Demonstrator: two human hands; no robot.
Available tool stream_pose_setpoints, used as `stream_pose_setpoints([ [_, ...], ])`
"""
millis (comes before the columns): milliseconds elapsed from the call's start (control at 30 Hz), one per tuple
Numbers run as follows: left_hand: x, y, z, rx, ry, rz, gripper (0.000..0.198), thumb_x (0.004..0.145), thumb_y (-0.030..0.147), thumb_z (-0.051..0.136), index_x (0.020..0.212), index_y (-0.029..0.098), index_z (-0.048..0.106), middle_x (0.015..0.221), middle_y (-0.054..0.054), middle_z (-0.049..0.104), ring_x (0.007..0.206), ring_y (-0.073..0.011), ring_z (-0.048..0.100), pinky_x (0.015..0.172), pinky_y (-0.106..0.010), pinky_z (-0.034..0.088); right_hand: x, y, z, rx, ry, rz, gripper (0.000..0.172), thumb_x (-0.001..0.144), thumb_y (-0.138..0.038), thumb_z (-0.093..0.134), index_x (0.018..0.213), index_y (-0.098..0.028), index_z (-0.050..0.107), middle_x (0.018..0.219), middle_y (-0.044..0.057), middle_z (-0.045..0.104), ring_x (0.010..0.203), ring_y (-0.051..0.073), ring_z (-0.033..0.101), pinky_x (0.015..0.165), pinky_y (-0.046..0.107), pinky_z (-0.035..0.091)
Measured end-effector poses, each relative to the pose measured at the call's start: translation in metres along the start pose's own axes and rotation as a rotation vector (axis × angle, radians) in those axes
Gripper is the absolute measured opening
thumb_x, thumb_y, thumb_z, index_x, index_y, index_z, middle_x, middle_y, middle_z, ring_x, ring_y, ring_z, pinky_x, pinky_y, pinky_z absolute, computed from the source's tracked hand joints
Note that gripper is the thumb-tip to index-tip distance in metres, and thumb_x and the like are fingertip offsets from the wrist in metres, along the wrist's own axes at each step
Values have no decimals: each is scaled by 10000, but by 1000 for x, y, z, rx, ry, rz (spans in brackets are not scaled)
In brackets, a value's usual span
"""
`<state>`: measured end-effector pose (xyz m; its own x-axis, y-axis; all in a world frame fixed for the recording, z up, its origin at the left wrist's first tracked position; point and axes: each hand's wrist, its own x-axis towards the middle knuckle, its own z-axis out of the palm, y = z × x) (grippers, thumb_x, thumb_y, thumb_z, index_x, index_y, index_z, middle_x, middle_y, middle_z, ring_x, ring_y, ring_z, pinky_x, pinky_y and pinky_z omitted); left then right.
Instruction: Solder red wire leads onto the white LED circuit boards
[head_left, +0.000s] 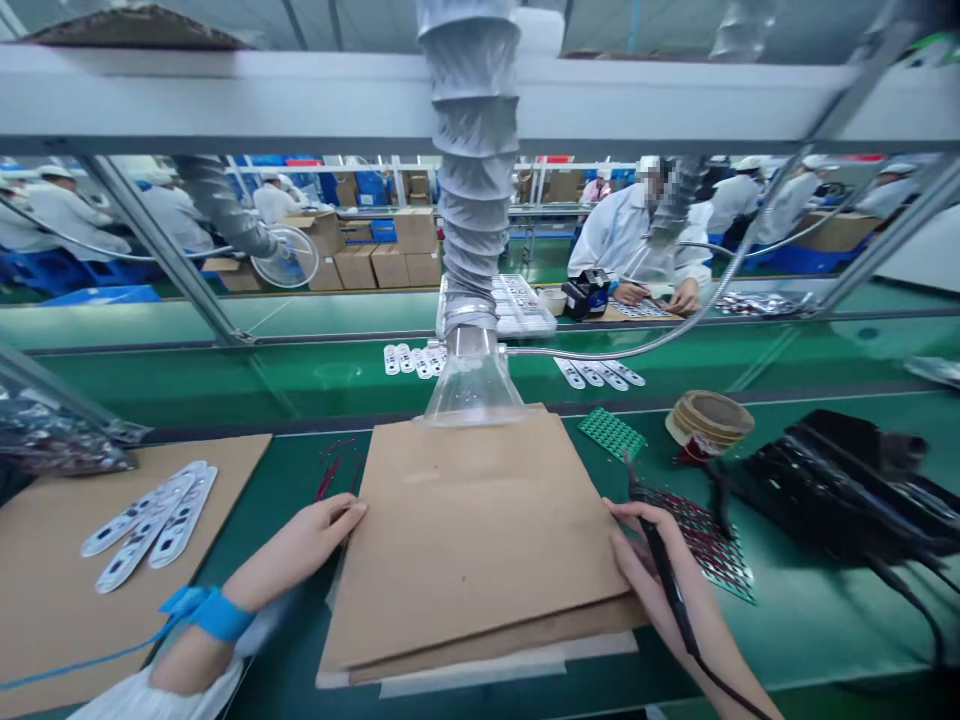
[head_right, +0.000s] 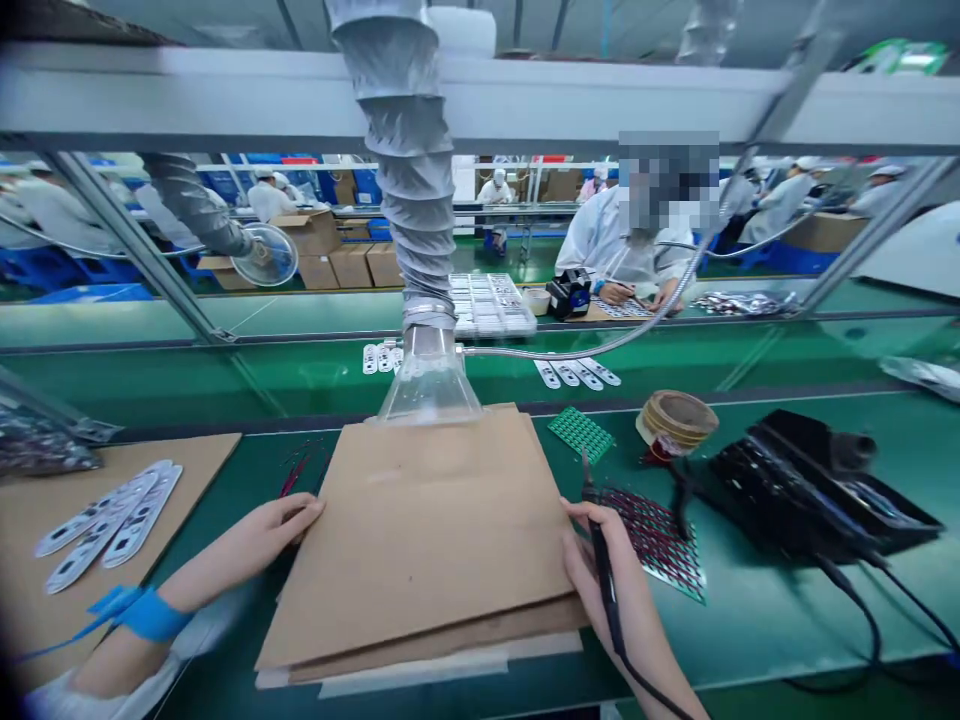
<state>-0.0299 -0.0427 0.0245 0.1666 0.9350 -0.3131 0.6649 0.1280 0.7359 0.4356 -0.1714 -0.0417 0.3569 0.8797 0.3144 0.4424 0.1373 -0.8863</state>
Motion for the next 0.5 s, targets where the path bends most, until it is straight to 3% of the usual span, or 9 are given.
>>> stream_pose_setpoints([
  [67, -9, -11, -2, 20, 41, 13, 576, 830, 811, 714, 944, 255, 819, 1054, -122, 815, 995, -364, 733, 781, -364, 567, -4, -1, -9, -76, 24, -26, 300, 1071, -561, 680, 1263, -337, 734, 1380, 85, 805, 1242, 335, 827, 1114, 515, 689],
  [133, -17, -21, -4, -40, 82, -20, 578, 816, 829, 749, 920, 262, 779, 893, -83, 723, 812, -295, 658, 647, -327, 495, -1, -6, -24, -98, 96, -31, 325, 1077, -589, 660, 1263, -340, 759, 1315, 86, 834, 1227, 364, 828, 1129, 588, 675],
  [233, -26, -27, -4, -279, 45, -45, 600, 838, 846, 772, 900, 255, 685, 713, 36, 404, 586, -156, 328, 516, -275, 305, 16, -12, -61, -14, 242, -20, 462, 1065, -642, 677, 1364, -290, 686, 1154, 126, 871, 1119, 380, 855, 1018, 630, 707],
  [300, -29, -22, -1, -498, 26, -7, 575, 872, 787, 800, 851, 244, 612, 745, 57, 308, 607, -136, 246, 512, -261, 314, 35, -13, -88, -16, 372, -56, 573, 1053, -706, 658, 1407, -260, 595, 1004, 104, 860, 1036, 360, 860, 1025, 638, 689],
  [367, -29, -10, 6, -709, 51, 35, 525, 894, 671, 821, 798, 233, 548, 780, 49, 312, 635, -136, 259, 518, -255, 377, 58, -8, -109, -24, 484, -77, 616, 1055, -766, 596, 1402, -257, 574, 976, 86, 844, 1011, 336, 862, 1009, 610, 689],
  [433, -27, 4, 14, -854, 76, 34, 486, 884, 572, 816, 757, 231, 493, 786, 42, 319, 642, -138, 264, 513, -254, 407, 81, 1, -121, -37, 523, -66, 641, 1001, -819, 621, 1313, -259, 635, 1004, 96, 848, 1013, 330, 862, 961, 564, 702],
  [500, -25, 13, 23, -870, 67, 19, 498, 870, 555, 826, 746, 232, 466, 777, 42, 323, 642, -136, 269, 515, -251, 416, 100, 10, -127, -53, 515, -31, 640, 901, -832, 731, 1178, -256, 699, 909, 88, 843, 909, 333, 860, 864, 527, 712],
])
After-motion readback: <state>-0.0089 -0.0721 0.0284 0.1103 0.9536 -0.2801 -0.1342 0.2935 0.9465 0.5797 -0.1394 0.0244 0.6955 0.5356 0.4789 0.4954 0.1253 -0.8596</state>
